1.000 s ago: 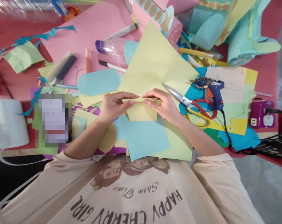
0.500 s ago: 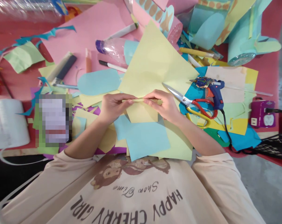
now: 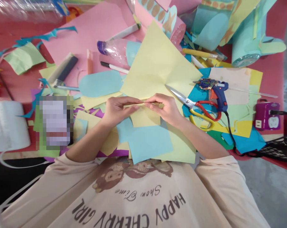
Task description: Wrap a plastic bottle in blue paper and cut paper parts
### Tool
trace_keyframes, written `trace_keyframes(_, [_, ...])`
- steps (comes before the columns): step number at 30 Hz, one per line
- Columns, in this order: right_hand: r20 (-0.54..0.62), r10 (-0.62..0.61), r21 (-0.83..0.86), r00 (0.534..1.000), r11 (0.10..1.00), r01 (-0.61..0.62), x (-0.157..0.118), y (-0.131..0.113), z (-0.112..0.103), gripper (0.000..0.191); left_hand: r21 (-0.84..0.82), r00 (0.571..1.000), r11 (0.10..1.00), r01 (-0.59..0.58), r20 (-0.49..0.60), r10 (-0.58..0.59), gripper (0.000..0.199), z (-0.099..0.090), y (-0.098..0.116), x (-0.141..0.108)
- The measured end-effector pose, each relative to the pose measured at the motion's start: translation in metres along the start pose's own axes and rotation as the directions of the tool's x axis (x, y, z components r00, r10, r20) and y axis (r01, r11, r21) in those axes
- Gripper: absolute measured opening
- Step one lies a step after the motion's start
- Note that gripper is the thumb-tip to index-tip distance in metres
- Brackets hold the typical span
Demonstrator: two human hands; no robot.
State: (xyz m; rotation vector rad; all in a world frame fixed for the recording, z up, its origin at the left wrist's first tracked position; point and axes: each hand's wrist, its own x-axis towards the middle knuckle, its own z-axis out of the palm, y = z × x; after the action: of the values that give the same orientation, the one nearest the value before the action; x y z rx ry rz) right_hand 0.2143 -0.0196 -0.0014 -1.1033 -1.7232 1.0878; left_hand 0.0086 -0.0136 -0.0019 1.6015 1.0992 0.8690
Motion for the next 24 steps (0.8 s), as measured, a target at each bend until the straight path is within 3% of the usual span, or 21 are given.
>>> trace_keyframes(7, [0.001, 0.069, 0.102, 0.998, 0.992, -0.069, 0.0047, -0.0015, -0.0036, 0.014, 0.001, 0.995, 1.000, 0.012, -0.101, -0.012, 0.037, -0.0009, 0.0006, 0.0017])
trace_keyframes(17, [-0.018, 0.127, 0.104, 0.992, 0.987, -0.125, 0.0055, -0.0005, -0.0061, 0.018, -0.019, 0.991, 0.997, 0.075, -0.108, -0.076, 0.028, -0.0017, 0.0038, 0.0040])
trace_keyframes(24, [-0.091, 0.192, 0.203, 0.977, 0.964, -0.171, 0.0080, 0.0017, -0.0091, 0.016, -0.022, 0.979, 0.995, 0.093, -0.181, -0.096, 0.033, -0.0073, -0.0041, 0.0056])
